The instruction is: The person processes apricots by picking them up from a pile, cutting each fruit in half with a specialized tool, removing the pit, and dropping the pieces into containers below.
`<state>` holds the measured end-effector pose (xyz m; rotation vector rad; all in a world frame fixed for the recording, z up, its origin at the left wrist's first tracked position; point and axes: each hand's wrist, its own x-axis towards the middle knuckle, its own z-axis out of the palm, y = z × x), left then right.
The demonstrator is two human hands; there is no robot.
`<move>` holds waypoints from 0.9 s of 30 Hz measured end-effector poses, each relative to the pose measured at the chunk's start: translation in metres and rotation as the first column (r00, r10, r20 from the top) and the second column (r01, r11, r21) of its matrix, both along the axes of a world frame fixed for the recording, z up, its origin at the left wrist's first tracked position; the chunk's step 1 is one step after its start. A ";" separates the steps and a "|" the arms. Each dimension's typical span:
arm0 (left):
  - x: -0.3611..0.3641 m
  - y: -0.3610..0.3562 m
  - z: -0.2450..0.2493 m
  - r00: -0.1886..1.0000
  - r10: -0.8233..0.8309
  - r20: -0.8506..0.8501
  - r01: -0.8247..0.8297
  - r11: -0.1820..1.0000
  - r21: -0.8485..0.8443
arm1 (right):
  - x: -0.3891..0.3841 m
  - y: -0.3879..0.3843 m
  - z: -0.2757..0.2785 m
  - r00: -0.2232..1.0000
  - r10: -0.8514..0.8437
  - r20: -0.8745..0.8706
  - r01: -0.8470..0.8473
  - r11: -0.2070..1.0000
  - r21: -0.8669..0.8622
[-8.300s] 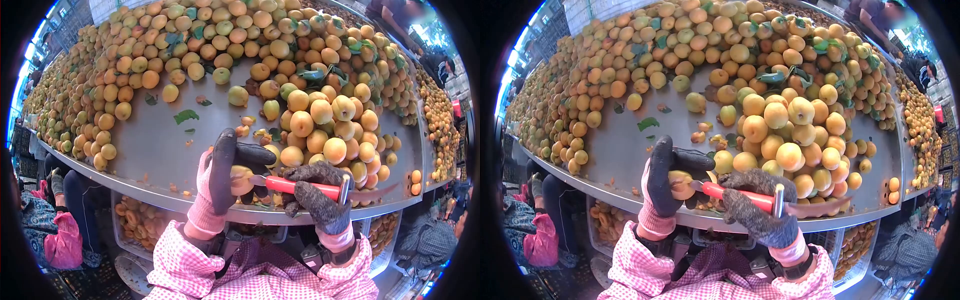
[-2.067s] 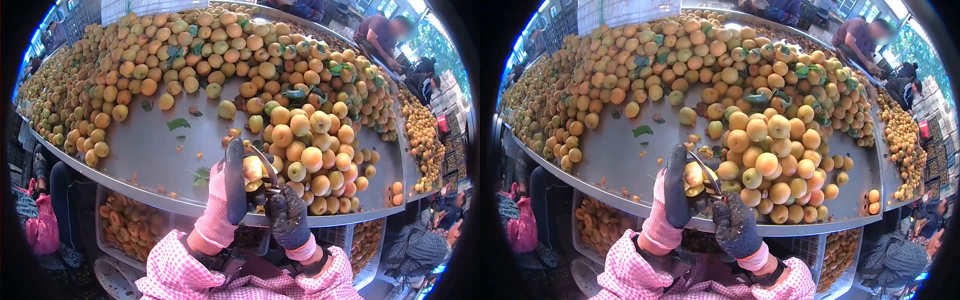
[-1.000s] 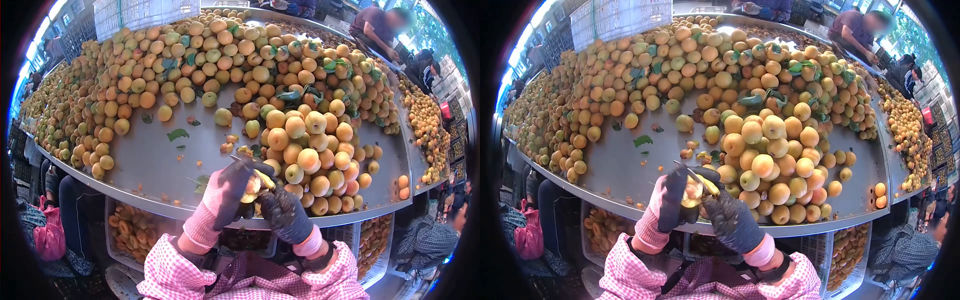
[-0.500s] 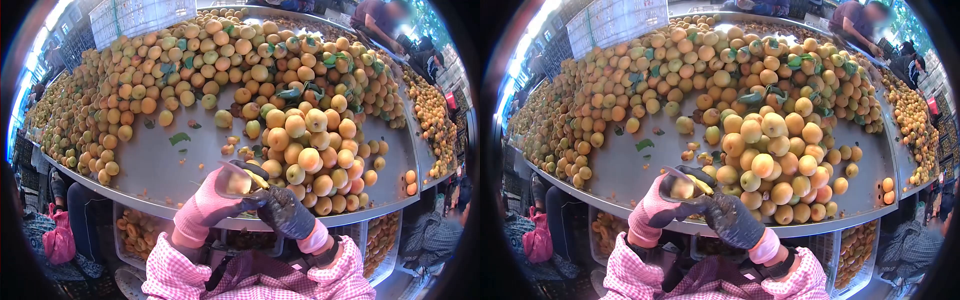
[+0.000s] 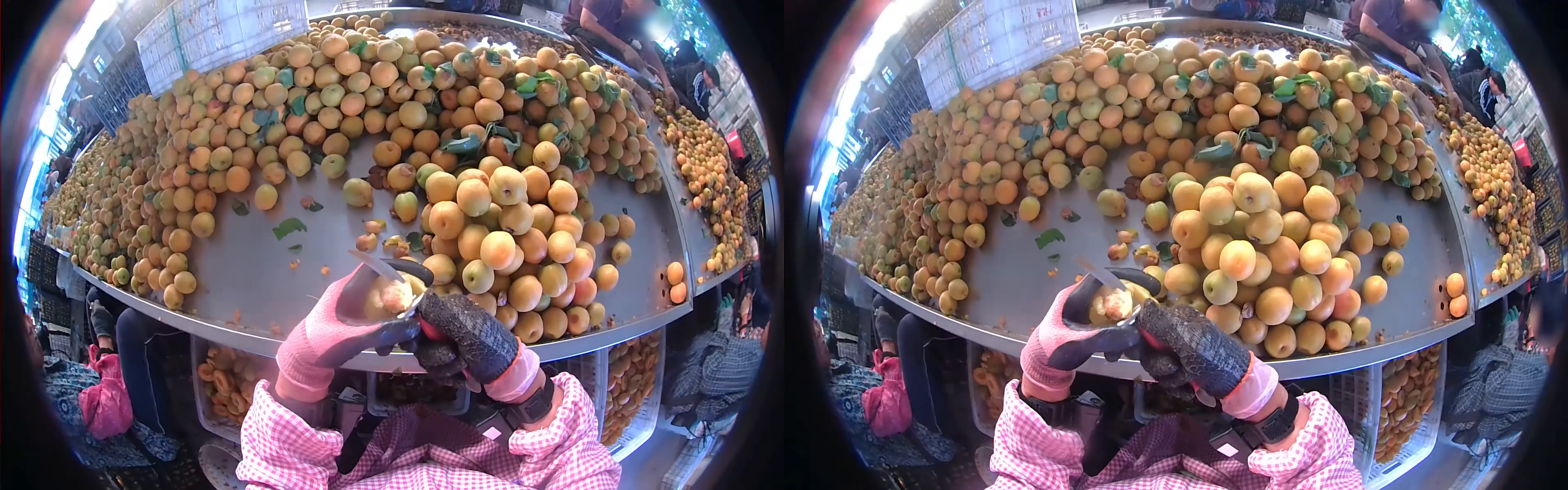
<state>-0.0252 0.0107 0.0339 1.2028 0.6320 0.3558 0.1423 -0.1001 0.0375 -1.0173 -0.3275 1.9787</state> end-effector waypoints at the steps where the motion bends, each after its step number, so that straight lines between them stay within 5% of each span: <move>1: -0.005 0.001 -0.003 0.999 -0.029 0.016 0.028 0.998 0.052 | -0.002 0.001 0.000 1.000 -0.013 -0.008 0.013 1.000 0.002; 4: -0.016 0.002 -0.022 0.993 -0.048 0.106 0.044 0.998 0.037 | -0.005 -0.004 -0.015 0.970 -0.006 -0.244 0.005 1.000 -0.007; 7: -0.013 0.002 -0.026 0.992 -0.008 0.128 -0.013 0.986 0.166 | -0.009 -0.003 -0.006 0.962 -0.053 -0.266 0.044 0.998 -0.041; 9: 0.001 -0.002 -0.014 0.990 0.058 0.132 -0.104 0.922 0.372 | -0.010 -0.001 -0.009 0.939 -0.189 0.288 0.107 0.955 0.278; 10: 0.002 -0.003 -0.008 0.992 0.091 0.082 -0.110 0.956 0.270 | -0.011 0.000 -0.012 0.802 -0.303 0.514 0.067 0.902 0.427; 11: 0.002 -0.003 -0.002 0.992 0.121 0.031 -0.124 0.978 0.168 | 0.001 -0.002 -0.021 0.964 -0.210 0.166 0.182 0.969 0.168; 13: 0.001 -0.001 0.005 0.991 0.132 -0.010 -0.131 0.986 0.099 | 0.020 -0.013 -0.038 0.790 -0.303 0.534 0.091 0.918 0.386; 16: 0.003 0.000 0.003 0.996 0.088 -0.016 -0.089 0.994 -0.058 | 0.021 -0.001 -0.012 0.713 -0.484 0.507 0.179 0.825 0.536; 17: 0.004 0.000 0.001 0.996 0.077 -0.043 -0.078 0.996 -0.043 | 0.020 0.005 -0.025 0.463 -0.622 0.632 -0.024 0.704 0.710; 20: -0.001 0.004 -0.026 0.998 0.057 -0.038 -0.057 0.998 0.003 | 0.008 0.006 -0.026 0.539 -0.570 0.620 0.136 0.786 0.603; 21: -0.004 0.006 -0.027 0.992 0.110 -0.064 -0.111 0.994 -0.006 | 0.008 0.009 -0.026 0.510 -0.546 0.665 0.111 0.808 0.578; 22: -0.009 0.008 -0.029 0.981 0.174 -0.084 -0.175 0.985 0.000 | 0.009 0.014 -0.026 0.329 -0.589 0.738 0.030 0.788 0.615; 23: -0.015 0.011 -0.032 0.972 0.224 -0.069 -0.221 0.974 0.056 | 0.010 0.019 -0.026 0.119 -0.620 0.776 -0.040 0.778 0.627; 24: -0.021 0.014 -0.038 0.977 0.214 0.009 -0.205 0.922 0.329 | 0.014 0.021 -0.027 0.121 -0.590 0.798 0.026 0.806 0.591; 26: -0.032 0.020 -0.050 0.955 0.261 0.145 -0.268 0.539 0.799 | 0.011 0.023 -0.027 0.219 -0.616 0.757 0.051 0.782 0.621; 27: -0.038 0.021 -0.053 0.944 0.305 0.130 -0.288 0.562 0.775 | 0.008 0.023 -0.028 0.245 -0.623 0.743 0.041 0.772 0.634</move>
